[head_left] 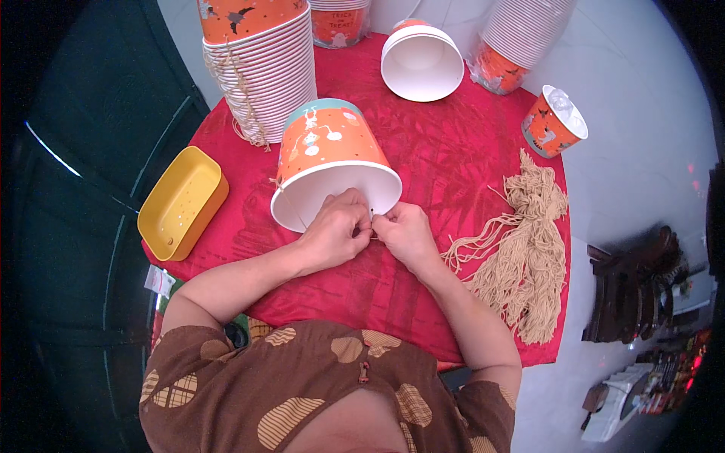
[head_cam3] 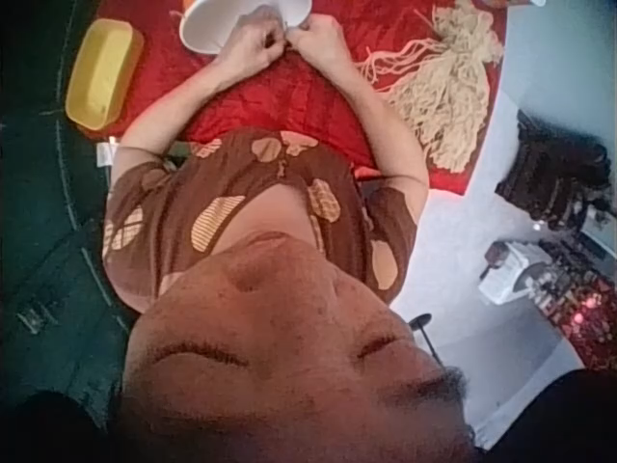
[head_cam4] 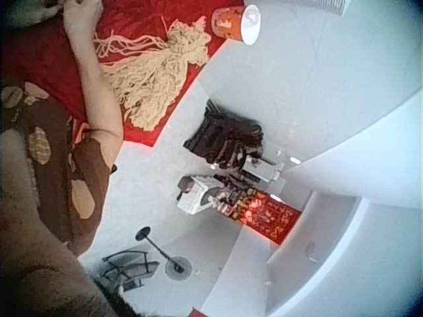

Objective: Threading a string through holes in a paper bucket to create a handle.

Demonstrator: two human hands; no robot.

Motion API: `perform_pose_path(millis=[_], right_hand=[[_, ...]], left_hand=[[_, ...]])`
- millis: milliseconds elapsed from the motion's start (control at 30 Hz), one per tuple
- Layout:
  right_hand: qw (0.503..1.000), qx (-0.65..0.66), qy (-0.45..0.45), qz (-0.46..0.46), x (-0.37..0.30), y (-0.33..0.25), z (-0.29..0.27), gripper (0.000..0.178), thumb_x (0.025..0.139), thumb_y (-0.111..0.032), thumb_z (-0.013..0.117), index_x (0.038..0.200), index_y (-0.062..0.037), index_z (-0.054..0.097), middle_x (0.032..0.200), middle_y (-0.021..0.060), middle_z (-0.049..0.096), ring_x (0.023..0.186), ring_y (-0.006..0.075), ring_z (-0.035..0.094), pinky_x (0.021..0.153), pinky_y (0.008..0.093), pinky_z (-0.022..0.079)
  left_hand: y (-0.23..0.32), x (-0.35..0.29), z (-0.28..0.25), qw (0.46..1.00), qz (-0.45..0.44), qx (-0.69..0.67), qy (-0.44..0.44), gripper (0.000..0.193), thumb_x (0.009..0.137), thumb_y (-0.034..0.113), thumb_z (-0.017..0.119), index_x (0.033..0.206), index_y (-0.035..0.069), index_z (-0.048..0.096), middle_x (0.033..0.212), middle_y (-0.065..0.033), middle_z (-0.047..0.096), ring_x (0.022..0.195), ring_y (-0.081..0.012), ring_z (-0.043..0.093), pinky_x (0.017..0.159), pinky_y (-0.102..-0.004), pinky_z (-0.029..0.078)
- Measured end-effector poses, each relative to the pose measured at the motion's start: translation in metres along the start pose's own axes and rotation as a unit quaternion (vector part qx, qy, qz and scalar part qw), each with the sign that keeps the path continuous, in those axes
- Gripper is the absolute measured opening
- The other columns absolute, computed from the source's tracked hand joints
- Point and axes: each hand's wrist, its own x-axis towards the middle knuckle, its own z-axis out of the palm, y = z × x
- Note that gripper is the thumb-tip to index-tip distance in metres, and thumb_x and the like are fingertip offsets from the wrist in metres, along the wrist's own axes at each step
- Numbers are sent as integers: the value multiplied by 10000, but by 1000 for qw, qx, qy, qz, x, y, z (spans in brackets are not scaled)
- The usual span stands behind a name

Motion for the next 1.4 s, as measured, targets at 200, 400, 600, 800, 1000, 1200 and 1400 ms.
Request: perform_pose_path(millis=[200, 400, 600, 800, 1000, 1200, 1400], right_hand=[[999, -29, -1, 13, -3, -12, -2, 243, 742, -168, 607, 816, 55, 669, 741, 265, 648, 741, 375, 682, 670, 450, 515], [1000, -14, 4, 6, -3, -7, 0, 238, 723, -140, 620, 830, 67, 668, 777, 259, 668, 763, 355, 688, 685, 434, 519], [1000, -10, 2, 11, -5, -12, -1, 198, 722, -110, 623, 808, 67, 648, 729, 223, 665, 708, 306, 681, 665, 404, 521], [999, 28, -19, -7, -5, -4, -4, 173, 756, -96, 609, 799, 69, 637, 710, 192, 667, 689, 238, 671, 644, 378, 518], [984, 98, -108, 98, -9, -21, -17, 117, 830, -34, 533, 899, 27, 606, 675, 58, 595, 430, 98, 485, 355, 250, 380], [982, 95, -136, 91, -7, -22, -21, 121, 847, -37, 535, 909, 36, 608, 676, 63, 591, 425, 96, 485, 358, 248, 392], [981, 100, -145, 84, -6, -20, -21, 108, 855, -6, 516, 892, 44, 603, 664, 53, 579, 428, 102, 498, 356, 259, 395]], left_hand=[[0, -1, 0, 1000, -4, 7, -8, 118, 718, -6, 656, 700, 15, 541, 864, -111, 566, 871, -287, 563, 801, -412, 394], [-1, 0, 0, 1000, 4, 14, -5, 112, 717, -4, 657, 711, 13, 546, 867, -110, 563, 872, -290, 561, 787, -409, 399], [-3, 0, 0, 1000, 8, 16, -1, 106, 719, -4, 653, 723, 17, 550, 869, -111, 565, 867, -294, 564, 779, -411, 402], [-5, 3, -4, 1000, -5, -13, 20, 91, 727, -7, 638, 737, 12, 550, 846, -126, 564, 797, -310, 574, 712, -413, 436], [0, 5, -9, 998, -38, -41, 23, 60, 743, -9, 607, 743, -2, 547, 808, -139, 558, 701, -313, 575, 607, -401, 452], [-4, 5, -9, 998, -32, -45, 18, 61, 734, -2, 592, 711, -12, 537, 780, -144, 554, 687, -308, 572, 597, -398, 444], [-2, 5, -10, 999, -20, -30, 12, 80, 707, 15, 592, 689, -10, 518, 756, -157, 544, 676, -329, 556, 602, -420, 431]])
